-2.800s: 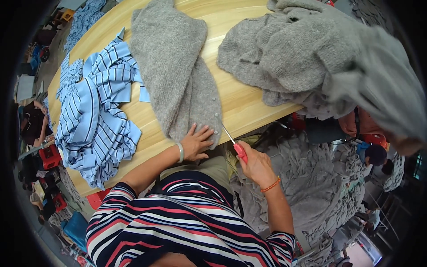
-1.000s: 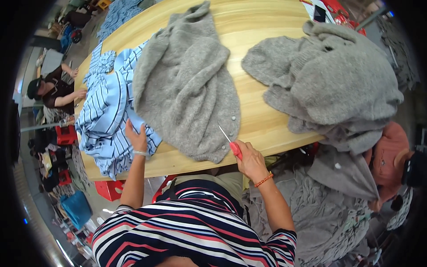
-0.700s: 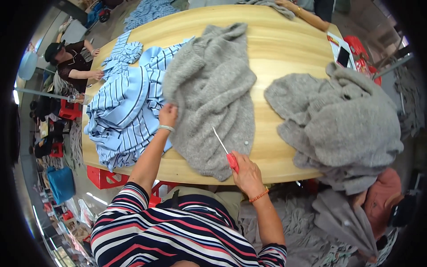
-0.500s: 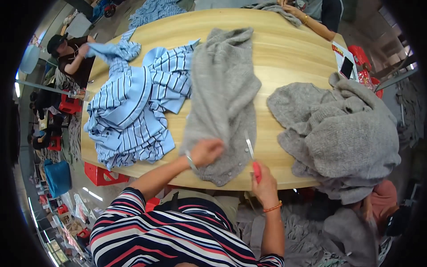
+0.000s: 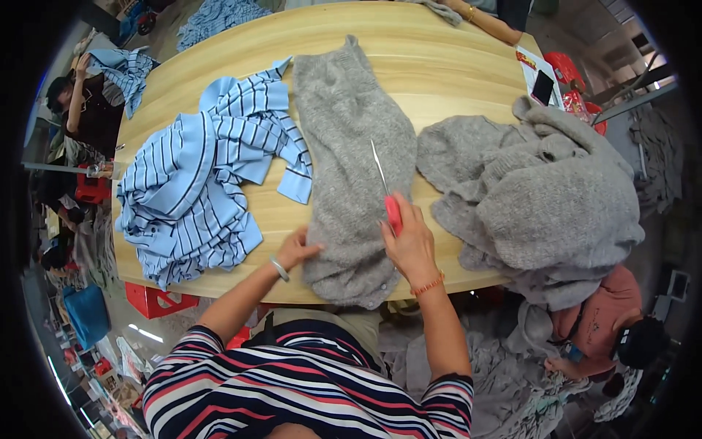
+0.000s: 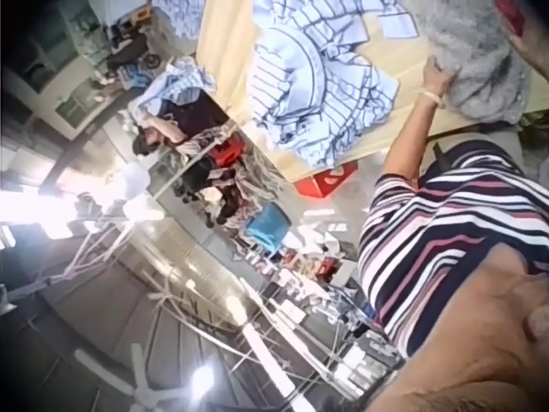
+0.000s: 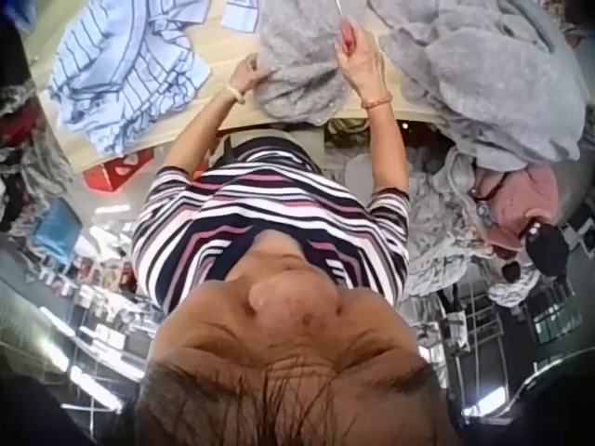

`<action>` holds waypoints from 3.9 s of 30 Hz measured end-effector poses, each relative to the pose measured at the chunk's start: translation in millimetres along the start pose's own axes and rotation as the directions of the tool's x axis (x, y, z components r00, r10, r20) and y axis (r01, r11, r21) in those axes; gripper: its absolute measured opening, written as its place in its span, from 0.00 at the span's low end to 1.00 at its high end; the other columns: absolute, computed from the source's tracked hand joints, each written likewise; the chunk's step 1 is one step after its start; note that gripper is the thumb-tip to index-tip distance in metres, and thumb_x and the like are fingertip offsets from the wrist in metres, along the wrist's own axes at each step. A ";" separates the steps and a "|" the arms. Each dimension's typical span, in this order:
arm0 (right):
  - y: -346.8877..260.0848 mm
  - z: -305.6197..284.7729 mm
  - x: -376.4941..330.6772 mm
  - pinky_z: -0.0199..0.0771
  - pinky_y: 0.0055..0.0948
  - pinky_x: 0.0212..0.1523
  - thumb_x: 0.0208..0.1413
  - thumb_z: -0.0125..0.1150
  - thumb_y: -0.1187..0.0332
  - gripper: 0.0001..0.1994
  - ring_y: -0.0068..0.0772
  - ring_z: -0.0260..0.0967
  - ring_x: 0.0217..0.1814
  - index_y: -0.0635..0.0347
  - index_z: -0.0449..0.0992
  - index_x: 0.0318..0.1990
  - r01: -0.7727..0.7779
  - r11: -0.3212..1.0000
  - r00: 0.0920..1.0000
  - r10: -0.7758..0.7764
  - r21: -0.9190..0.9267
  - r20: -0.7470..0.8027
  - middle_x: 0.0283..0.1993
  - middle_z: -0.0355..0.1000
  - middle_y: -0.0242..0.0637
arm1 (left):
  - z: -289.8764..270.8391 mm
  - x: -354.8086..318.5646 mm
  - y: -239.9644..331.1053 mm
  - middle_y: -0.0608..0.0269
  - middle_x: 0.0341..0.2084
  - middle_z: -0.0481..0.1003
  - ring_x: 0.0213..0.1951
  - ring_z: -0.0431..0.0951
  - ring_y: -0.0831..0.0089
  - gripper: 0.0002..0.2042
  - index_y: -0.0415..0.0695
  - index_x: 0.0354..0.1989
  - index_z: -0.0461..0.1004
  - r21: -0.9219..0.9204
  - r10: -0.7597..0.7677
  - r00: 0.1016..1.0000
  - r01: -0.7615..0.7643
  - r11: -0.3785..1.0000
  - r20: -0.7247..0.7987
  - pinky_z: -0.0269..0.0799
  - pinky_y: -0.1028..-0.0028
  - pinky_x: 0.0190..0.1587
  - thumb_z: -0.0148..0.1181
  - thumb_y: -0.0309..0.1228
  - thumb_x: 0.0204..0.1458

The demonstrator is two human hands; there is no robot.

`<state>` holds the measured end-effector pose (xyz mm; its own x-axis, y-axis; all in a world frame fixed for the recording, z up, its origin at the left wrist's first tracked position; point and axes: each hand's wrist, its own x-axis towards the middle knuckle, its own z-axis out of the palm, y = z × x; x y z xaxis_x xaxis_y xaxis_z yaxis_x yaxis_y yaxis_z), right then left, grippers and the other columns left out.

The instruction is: Trimming loose threads and inspecting finished garments at a workbench in a sewing factory.

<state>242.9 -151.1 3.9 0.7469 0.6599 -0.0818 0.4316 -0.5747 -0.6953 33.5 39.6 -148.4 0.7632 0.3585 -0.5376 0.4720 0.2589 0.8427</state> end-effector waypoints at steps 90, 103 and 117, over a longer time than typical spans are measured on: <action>-8.0 -50.9 -147.9 0.70 0.49 0.34 0.54 0.58 0.60 0.21 0.58 0.72 0.32 0.50 0.67 0.56 -0.229 0.929 0.843 0.339 -0.291 0.418 0.29 0.74 0.51 | 142.9 60.0 14.6 0.63 0.37 0.77 0.36 0.76 0.80 0.10 0.37 0.44 0.72 -0.451 0.060 0.993 -0.007 0.893 0.104 0.72 0.78 0.40 0.58 0.23 0.54; -10.7 -55.0 -160.2 0.71 0.48 0.36 0.54 0.58 0.62 0.23 0.56 0.72 0.35 0.51 0.65 0.58 -0.285 0.909 0.871 0.378 -0.304 0.313 0.32 0.75 0.51 | 148.2 7.2 15.6 0.60 0.39 0.74 0.40 0.76 0.71 0.19 0.40 0.50 0.63 -0.283 -0.411 0.842 0.513 0.810 0.349 0.74 0.71 0.43 0.62 0.25 0.51; -27.3 -53.5 -182.6 0.71 0.49 0.34 0.55 0.57 0.61 0.22 0.58 0.72 0.31 0.50 0.65 0.57 -0.205 0.929 0.813 0.337 -0.307 0.476 0.27 0.73 0.53 | 117.6 13.7 -3.0 0.70 0.18 0.68 0.17 0.65 0.80 0.05 0.43 0.30 0.68 -0.312 -0.233 0.898 0.358 0.880 0.372 0.68 0.76 0.23 0.57 0.26 0.56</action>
<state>121.8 -281.8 76.1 0.5114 0.5731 -0.6403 0.4030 -0.8181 -0.4103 94.4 -61.7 -155.0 0.7396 -0.0717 -0.6692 0.5508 0.6358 0.5407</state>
